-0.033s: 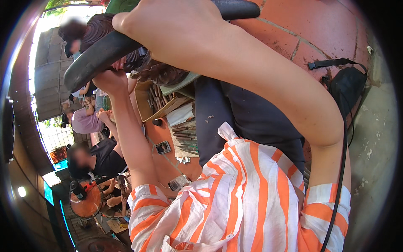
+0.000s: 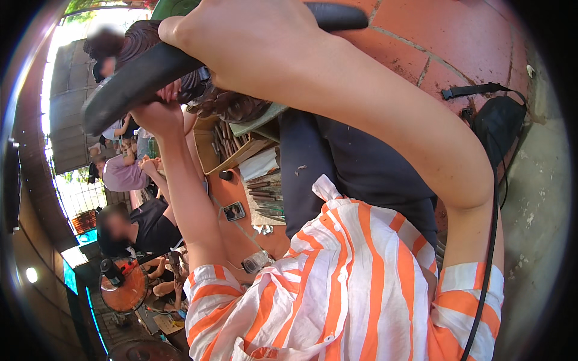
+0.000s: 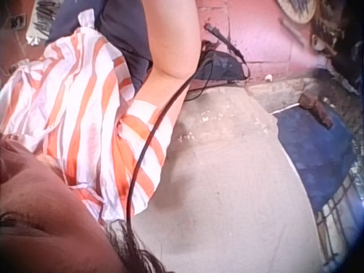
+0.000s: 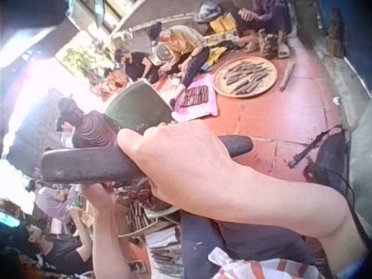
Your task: The person carves a dark wooden sculpture using a chisel and mallet. They repeatedly strike the chisel to shape the wood, occasionally switching tools from a nearby container.
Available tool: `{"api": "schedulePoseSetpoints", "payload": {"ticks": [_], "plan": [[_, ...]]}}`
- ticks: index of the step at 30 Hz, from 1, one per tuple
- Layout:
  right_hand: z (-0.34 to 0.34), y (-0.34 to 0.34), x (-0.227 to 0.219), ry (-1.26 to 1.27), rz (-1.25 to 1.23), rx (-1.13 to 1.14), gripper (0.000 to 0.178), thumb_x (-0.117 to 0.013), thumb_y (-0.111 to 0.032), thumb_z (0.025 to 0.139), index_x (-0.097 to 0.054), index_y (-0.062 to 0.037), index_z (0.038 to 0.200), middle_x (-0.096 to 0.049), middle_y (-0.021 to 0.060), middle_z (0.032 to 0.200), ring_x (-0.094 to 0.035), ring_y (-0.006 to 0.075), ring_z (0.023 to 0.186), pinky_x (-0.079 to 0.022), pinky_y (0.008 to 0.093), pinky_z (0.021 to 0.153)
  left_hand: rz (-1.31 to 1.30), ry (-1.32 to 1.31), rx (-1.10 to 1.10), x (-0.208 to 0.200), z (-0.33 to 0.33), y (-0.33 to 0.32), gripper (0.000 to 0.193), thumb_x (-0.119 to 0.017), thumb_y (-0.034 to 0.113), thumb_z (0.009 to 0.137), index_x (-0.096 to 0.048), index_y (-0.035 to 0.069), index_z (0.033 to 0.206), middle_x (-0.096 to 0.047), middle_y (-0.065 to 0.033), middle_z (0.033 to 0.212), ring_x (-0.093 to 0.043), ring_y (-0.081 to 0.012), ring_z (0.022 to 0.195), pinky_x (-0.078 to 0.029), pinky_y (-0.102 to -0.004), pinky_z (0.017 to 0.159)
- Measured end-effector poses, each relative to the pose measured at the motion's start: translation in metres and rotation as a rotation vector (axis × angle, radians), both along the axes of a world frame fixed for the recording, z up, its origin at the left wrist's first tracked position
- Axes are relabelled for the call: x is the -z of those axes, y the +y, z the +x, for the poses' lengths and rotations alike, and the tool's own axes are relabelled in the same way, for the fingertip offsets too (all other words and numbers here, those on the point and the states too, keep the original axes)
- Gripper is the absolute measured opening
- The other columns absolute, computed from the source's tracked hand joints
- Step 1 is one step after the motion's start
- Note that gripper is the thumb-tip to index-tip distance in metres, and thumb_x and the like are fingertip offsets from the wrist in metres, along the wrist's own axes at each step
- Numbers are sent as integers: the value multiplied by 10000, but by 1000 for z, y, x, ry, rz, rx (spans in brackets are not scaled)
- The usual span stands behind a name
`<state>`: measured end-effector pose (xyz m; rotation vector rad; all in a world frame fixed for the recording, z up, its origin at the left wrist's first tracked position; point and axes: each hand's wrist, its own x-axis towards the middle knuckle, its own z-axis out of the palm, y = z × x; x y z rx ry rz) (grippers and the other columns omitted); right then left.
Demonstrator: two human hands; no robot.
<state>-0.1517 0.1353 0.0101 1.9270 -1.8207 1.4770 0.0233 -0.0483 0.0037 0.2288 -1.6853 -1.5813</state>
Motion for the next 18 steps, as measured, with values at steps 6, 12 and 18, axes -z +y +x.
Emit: {"api": "schedulePoseSetpoints", "payload": {"ticks": [6,12,18], "plan": [[-4,6,4,-36,-54,-27,222,-624,-10,709,-496,-8,891,-616,201,730,-629,395,731,-489,473,625,47,-78,515,-23,36,-6,516,-296,369,965,-354,120,516,-335,-6,470,-289,-145,440,-254,-315,517],[0,1,5,-87,-150,-112,225,-622,-11,715,-492,-10,899,-610,193,718,-627,394,731,-487,469,627,-179,4,160,-10,34,15,509,-280,362,971,-361,99,543,-355,-39,500,-317,-162,486,-268,-305,529],[4,15,-4,-64,-151,-96,223,-639,-44,741,-500,-16,913,-619,185,726,-638,385,702,-495,451,598,-216,53,48,16,31,14,505,-299,392,954,-388,76,572,-361,-42,510,-335,-165,500,-296,-311,525]]}}
